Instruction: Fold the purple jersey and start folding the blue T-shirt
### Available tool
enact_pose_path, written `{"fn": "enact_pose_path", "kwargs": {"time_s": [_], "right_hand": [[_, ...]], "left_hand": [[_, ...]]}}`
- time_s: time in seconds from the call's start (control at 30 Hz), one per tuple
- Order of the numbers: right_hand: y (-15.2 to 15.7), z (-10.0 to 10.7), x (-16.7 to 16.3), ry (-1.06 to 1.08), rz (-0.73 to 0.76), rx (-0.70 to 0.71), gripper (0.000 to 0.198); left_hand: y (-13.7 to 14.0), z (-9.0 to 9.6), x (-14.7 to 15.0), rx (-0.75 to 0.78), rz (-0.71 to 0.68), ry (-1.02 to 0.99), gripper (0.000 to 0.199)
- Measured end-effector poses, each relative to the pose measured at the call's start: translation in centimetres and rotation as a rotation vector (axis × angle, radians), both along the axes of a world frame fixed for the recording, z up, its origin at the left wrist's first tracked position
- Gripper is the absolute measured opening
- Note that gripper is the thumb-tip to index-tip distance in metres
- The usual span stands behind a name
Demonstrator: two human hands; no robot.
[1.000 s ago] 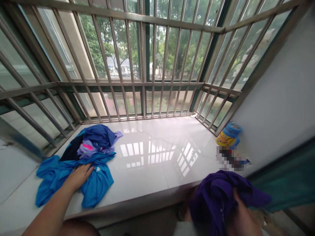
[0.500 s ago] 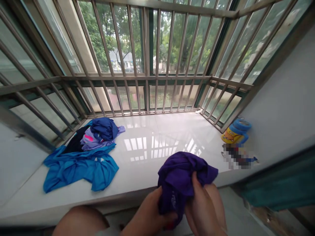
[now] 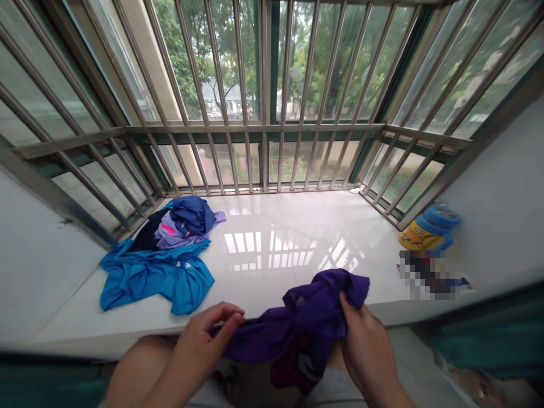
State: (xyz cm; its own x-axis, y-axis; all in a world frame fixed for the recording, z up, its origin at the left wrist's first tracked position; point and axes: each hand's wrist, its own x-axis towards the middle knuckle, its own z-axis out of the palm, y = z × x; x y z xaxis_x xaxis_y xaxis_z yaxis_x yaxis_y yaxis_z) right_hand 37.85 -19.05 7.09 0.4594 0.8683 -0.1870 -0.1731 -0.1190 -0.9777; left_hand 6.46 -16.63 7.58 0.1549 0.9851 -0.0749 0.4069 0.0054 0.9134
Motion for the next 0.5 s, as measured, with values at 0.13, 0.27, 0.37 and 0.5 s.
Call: {"fn": "enact_pose_path", "kwargs": {"time_s": [0.13, 0.27, 0.37, 0.5], "right_hand": [[-1.6, 0.4, -3.1, 0.1, 0.209, -0.056, 0.054], [-1.9, 2.1, -3.4, 0.024, 0.306, -0.015, 0.056], [-0.8, 4.2, -2.1, -0.158, 0.284, 0.034, 0.053], [1.2, 6.4, -0.1, -0.261, 0.461, 0.048, 0.051]], "left_hand": [[-1.6, -1.0, 6.0, -0.021, -0.191, -0.158, 0.07], [-1.9, -0.3, 8.4, 0.022, -0.175, -0.141, 0.036], [-1.0, 1.4, 6.8, 0.081, -0.144, -0.09, 0.051], [0.7, 4.0, 3.8, 0.081, -0.271, -0.088, 0.057]]}}
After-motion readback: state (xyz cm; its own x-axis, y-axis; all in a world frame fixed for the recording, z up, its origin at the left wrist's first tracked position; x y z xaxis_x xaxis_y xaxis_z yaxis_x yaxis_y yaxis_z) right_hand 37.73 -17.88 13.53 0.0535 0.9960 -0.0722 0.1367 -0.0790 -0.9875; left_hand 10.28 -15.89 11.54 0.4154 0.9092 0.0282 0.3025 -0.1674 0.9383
